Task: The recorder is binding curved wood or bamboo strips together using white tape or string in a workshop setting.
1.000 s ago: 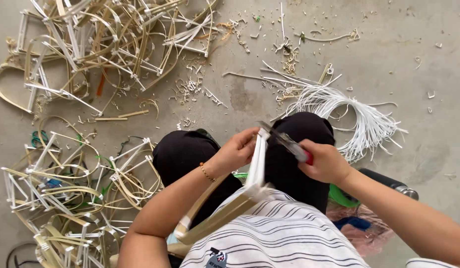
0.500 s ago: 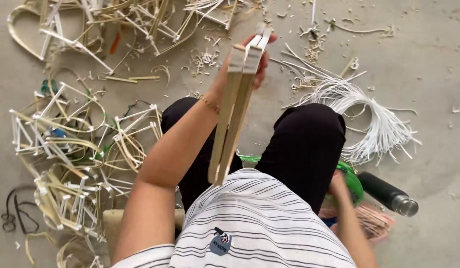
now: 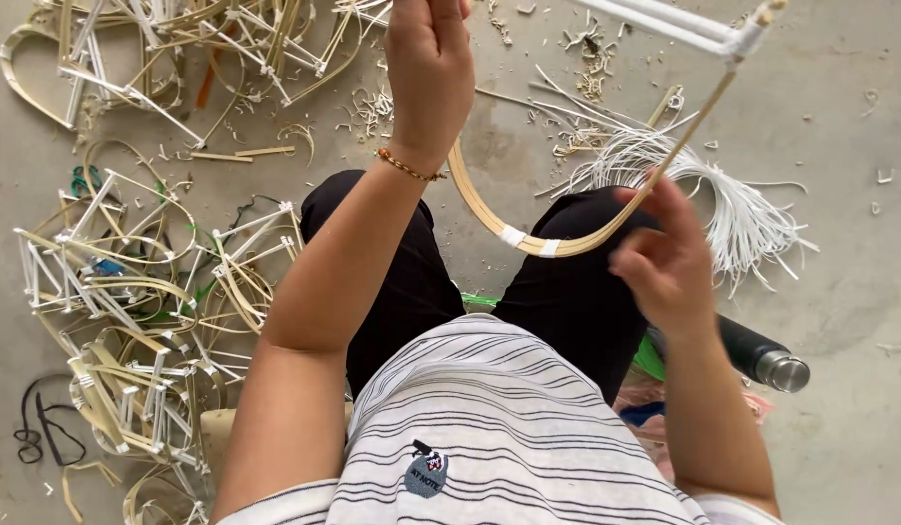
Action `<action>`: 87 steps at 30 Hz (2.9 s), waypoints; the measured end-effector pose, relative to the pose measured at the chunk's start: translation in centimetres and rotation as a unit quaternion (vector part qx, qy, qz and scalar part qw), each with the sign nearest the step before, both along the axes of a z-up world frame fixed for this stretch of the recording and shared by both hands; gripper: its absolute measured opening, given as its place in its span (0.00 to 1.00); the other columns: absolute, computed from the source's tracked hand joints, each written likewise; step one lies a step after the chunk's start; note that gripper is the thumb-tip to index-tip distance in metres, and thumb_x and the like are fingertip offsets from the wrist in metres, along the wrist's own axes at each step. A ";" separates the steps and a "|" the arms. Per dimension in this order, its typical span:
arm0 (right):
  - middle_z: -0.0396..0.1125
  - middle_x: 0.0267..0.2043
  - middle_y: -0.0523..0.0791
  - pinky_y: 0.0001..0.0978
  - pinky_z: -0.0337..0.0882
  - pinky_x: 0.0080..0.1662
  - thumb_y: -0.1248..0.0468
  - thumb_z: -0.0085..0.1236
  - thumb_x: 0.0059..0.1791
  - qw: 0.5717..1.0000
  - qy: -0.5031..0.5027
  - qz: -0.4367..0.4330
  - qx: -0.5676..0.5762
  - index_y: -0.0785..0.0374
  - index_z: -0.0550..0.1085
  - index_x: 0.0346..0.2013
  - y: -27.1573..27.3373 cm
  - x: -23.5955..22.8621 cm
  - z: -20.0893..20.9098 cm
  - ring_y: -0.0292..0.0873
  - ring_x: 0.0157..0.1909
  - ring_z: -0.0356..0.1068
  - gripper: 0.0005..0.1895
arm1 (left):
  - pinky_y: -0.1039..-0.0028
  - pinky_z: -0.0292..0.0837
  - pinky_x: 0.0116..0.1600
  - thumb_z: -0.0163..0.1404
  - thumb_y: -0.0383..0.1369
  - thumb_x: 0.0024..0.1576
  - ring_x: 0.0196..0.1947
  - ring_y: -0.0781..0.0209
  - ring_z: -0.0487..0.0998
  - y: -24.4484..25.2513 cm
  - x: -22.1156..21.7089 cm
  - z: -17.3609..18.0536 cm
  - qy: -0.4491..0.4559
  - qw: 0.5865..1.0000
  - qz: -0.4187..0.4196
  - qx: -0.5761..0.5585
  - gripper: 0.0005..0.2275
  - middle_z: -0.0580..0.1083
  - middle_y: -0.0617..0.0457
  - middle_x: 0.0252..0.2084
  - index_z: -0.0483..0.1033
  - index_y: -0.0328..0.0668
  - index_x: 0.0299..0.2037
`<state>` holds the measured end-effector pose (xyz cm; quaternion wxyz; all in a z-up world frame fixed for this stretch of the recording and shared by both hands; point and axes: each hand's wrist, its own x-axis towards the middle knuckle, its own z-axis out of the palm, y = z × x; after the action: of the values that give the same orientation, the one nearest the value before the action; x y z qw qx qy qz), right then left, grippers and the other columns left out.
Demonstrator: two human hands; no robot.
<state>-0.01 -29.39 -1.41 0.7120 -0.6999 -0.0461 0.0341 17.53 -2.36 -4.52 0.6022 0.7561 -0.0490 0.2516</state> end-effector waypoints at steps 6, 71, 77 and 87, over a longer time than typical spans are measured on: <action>0.66 0.44 0.44 0.26 0.66 0.40 0.65 0.48 0.63 0.965 0.094 0.007 0.244 0.69 0.65 0.67 1.1 1.1 -6.5 0.32 0.33 0.62 0.19 | 0.61 0.67 0.66 0.46 0.39 0.71 0.61 0.34 0.64 -0.7 -6.0 10.0 -0.216 0.915 0.050 0.338 0.23 0.60 0.28 0.60 0.54 0.24 0.64; 0.70 0.37 0.43 0.30 0.71 0.39 0.71 0.57 0.53 0.928 0.110 -0.080 0.348 0.62 0.74 0.42 3.8 8.1 -5.8 0.36 0.35 0.69 0.03 | 0.82 0.67 0.38 0.57 0.29 0.59 0.35 0.76 0.70 1.3 -12.1 -0.7 0.363 0.845 -0.356 -0.167 0.17 0.72 0.60 0.38 0.71 0.37 0.57; 0.69 0.39 0.44 0.32 0.70 0.39 0.66 0.54 0.60 0.912 0.053 -0.081 0.399 0.62 0.73 0.49 1.4 9.0 -4.6 0.36 0.37 0.68 0.04 | 0.83 0.65 0.37 0.57 0.27 0.58 0.33 0.75 0.68 5.0 -14.4 0.7 0.379 0.843 -0.328 -0.195 0.18 0.71 0.60 0.37 0.71 0.37 0.58; 0.68 0.34 0.40 0.28 0.69 0.31 0.58 0.54 0.55 0.917 0.311 0.055 0.242 0.67 0.72 0.53 7.9 3.4 -6.8 0.33 0.29 0.66 0.17 | 0.83 0.68 0.38 0.58 0.28 0.59 0.33 0.75 0.71 2.6 -14.9 0.3 0.351 0.828 -0.292 -0.326 0.16 0.73 0.60 0.37 0.71 0.38 0.55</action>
<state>3.38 -21.51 -8.18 0.8351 -0.4565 0.1324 0.2769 2.62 0.28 -4.19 0.8356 0.5035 0.0320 -0.2174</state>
